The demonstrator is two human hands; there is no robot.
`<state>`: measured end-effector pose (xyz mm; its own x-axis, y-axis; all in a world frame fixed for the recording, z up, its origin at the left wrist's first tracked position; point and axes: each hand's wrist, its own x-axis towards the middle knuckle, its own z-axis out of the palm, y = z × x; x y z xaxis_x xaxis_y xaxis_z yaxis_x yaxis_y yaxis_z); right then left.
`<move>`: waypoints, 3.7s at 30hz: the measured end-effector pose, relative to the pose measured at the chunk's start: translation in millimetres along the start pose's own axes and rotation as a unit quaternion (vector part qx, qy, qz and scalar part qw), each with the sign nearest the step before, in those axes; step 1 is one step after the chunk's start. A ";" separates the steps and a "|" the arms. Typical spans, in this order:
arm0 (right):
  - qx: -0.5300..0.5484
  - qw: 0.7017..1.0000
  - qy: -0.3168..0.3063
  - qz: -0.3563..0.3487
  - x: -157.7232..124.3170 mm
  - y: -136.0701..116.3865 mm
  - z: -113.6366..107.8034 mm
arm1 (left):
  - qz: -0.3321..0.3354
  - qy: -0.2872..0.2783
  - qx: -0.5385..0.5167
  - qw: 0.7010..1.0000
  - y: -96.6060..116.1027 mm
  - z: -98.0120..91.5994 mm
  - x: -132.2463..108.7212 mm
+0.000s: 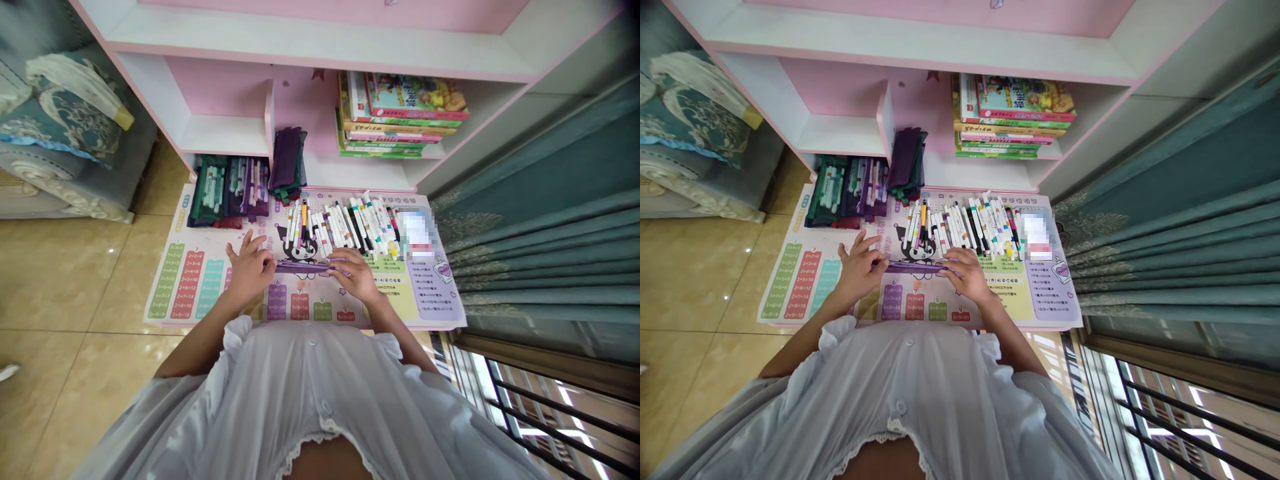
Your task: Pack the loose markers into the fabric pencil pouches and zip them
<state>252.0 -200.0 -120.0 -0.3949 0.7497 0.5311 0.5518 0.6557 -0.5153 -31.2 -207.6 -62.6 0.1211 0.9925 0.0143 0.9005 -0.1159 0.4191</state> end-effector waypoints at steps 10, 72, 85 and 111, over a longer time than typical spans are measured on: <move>0.003 1.000 -0.011 0.018 -0.9 0.0 -0.3 | -0.009 0.006 -0.004 1.000 -6.7 -3.5 -2.7; -0.005 1.000 -0.004 0.009 -7.4 1.2 -7.5 | -0.100 0.053 0.007 0.994 -32.9 -18.6 -5.7; -0.007 1.000 0.007 -0.005 -8.2 3.4 -7.7 | -0.099 0.073 0.015 0.992 -44.0 -21.1 -6.6; -0.011 0.994 0.039 0.097 44.4 -3.3 11.9 | 0.106 -0.110 -0.060 0.986 0.8 -15.7 -11.1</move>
<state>223.9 -167.7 -102.8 -0.2206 0.8522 0.4745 0.6287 0.4962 -0.5988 -38.4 -218.1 -48.2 0.4013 0.9125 -0.0792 0.7906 -0.3014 0.5330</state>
